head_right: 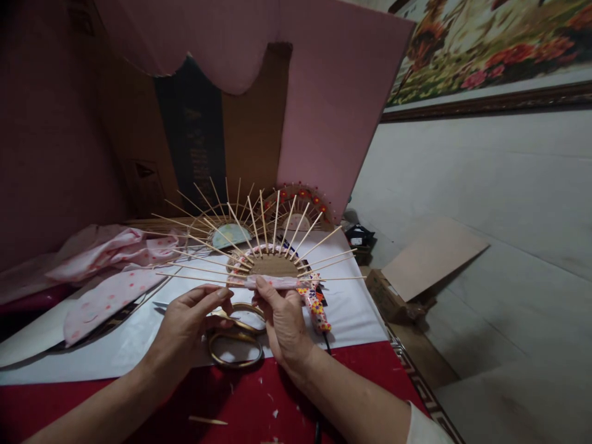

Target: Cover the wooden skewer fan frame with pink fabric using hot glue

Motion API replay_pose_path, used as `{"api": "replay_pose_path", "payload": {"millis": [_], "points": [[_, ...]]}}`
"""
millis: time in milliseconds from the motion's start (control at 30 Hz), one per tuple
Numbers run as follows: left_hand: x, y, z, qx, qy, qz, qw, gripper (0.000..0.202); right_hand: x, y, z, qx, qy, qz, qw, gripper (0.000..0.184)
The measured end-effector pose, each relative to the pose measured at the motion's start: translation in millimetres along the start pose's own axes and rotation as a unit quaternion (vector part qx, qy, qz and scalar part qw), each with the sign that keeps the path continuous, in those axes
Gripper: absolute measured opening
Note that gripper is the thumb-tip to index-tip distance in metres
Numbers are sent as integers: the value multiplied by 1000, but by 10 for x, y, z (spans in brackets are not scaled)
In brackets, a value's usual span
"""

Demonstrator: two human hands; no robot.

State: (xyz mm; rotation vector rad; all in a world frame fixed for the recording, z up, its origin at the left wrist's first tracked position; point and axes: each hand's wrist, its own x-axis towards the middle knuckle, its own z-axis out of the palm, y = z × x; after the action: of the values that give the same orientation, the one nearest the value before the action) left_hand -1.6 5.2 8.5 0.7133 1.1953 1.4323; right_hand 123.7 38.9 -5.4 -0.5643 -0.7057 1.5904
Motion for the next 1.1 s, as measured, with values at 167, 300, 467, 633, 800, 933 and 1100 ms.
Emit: {"api": "replay_pose_path", "payload": {"millis": [167, 300, 467, 633, 800, 933, 1100], "points": [[-7, 3, 0, 4, -2, 18, 1000, 21, -1, 0, 3, 2, 2, -4, 1000, 14], [-3, -5, -5, 14, -1, 17, 1000, 21, 0, -3, 10, 7, 3, 0, 1000, 13], [15, -26, -15, 34, -7, 52, 998, 20, 2, -4, 1, 4, -1, 6, 1000, 12], [19, -29, -20, 49, -17, 77, 996, 20, 1, -7, 5, 5, 1, 10, 1000, 13], [19, -20, -25, 30, -25, 51, 998, 18, -1, -12, 5, 6, 6, 18, 1000, 14], [27, -32, -34, 21, -25, 36, 999, 18, -4, -16, 12, 6, 19, 27, 999, 16], [33, -39, -42, 38, -29, 50, 998, 19, -2, -8, 19, 6, 17, 18, 1000, 15]]}}
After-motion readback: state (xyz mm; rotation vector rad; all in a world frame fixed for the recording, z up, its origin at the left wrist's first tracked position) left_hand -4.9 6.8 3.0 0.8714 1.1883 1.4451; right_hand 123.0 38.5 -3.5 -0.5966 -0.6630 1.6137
